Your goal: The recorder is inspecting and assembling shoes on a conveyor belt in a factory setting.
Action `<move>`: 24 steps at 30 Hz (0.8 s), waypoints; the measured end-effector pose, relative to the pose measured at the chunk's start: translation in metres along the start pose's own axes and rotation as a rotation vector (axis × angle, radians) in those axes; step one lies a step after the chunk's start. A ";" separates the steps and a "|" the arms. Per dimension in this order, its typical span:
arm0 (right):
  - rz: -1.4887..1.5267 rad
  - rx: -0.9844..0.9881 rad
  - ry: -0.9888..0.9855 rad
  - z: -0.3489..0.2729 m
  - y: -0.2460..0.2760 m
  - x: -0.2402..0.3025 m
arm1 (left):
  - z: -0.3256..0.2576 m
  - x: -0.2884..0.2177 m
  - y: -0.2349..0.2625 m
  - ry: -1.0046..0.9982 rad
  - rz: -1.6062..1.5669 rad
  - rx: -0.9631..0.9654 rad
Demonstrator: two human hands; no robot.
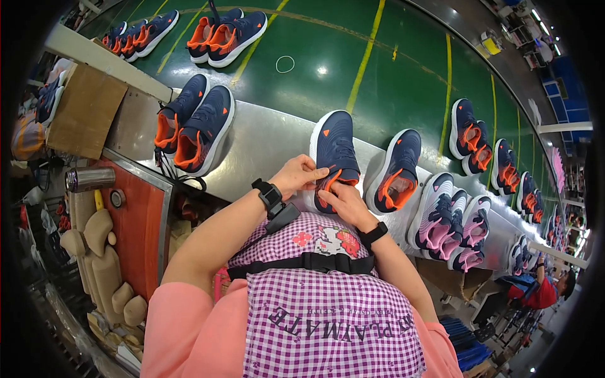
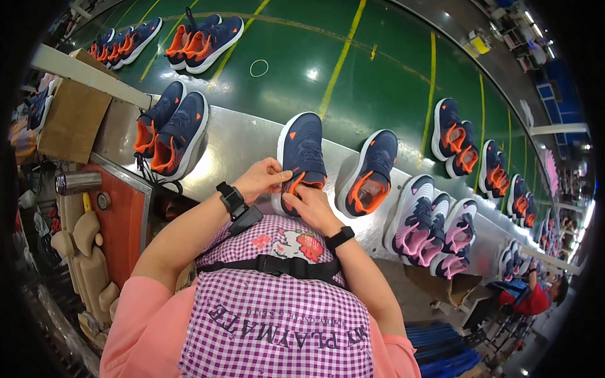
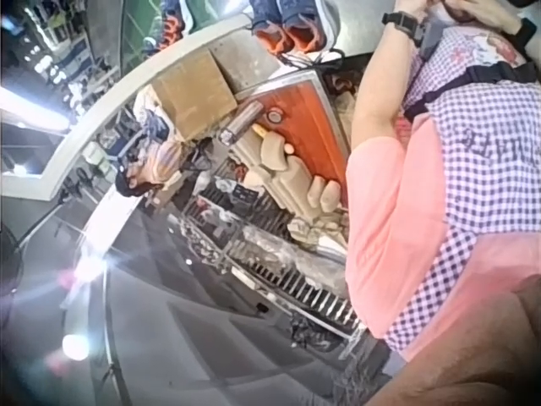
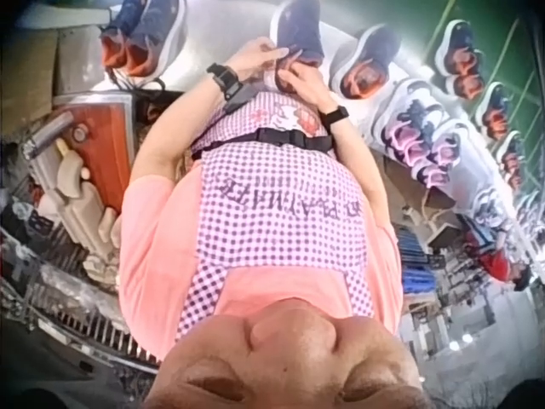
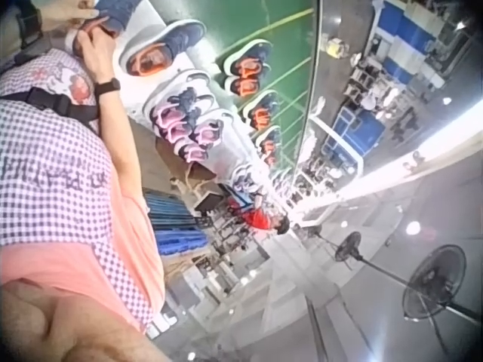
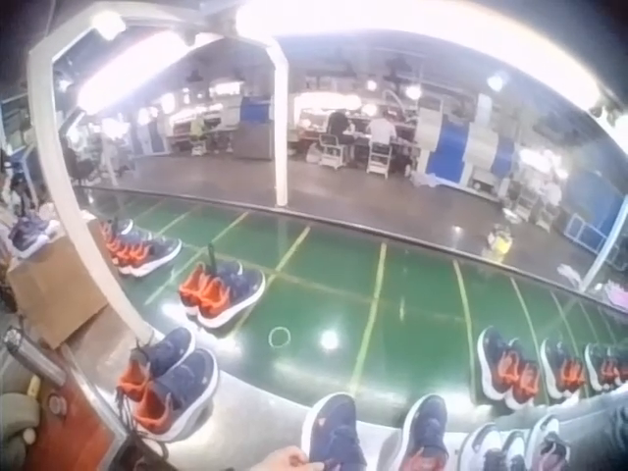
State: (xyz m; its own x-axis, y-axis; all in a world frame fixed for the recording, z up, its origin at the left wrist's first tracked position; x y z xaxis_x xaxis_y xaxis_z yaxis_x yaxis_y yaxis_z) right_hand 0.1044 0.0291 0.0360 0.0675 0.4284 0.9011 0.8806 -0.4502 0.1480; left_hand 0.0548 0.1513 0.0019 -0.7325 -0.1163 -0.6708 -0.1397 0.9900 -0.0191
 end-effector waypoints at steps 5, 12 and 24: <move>-0.030 -0.023 -0.002 0.003 -0.002 0.007 | 0.007 0.003 0.006 0.041 0.057 -0.026; -0.279 0.030 0.310 -0.007 -0.012 0.030 | 0.010 0.021 0.012 0.048 0.026 0.024; -0.676 -0.400 0.276 -0.044 0.044 0.043 | 0.017 0.027 0.027 -0.044 -0.570 -0.033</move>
State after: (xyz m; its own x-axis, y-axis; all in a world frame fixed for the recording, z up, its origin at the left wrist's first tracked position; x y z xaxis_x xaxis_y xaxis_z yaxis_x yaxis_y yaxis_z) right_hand 0.1257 -0.0064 0.0992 -0.5795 0.5223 0.6256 0.4532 -0.4315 0.7800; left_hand 0.0425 0.1764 -0.0298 -0.5069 -0.6267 -0.5919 -0.5255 0.7690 -0.3641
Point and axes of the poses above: each hand's wrist, its own z-axis towards the middle knuckle, its own y-axis out of the back of the hand, x = y × z, the point moved 8 cm from there along z, towards the middle knuckle, and after that the axes turned 15 degrees about z, right-handed, at the moved point
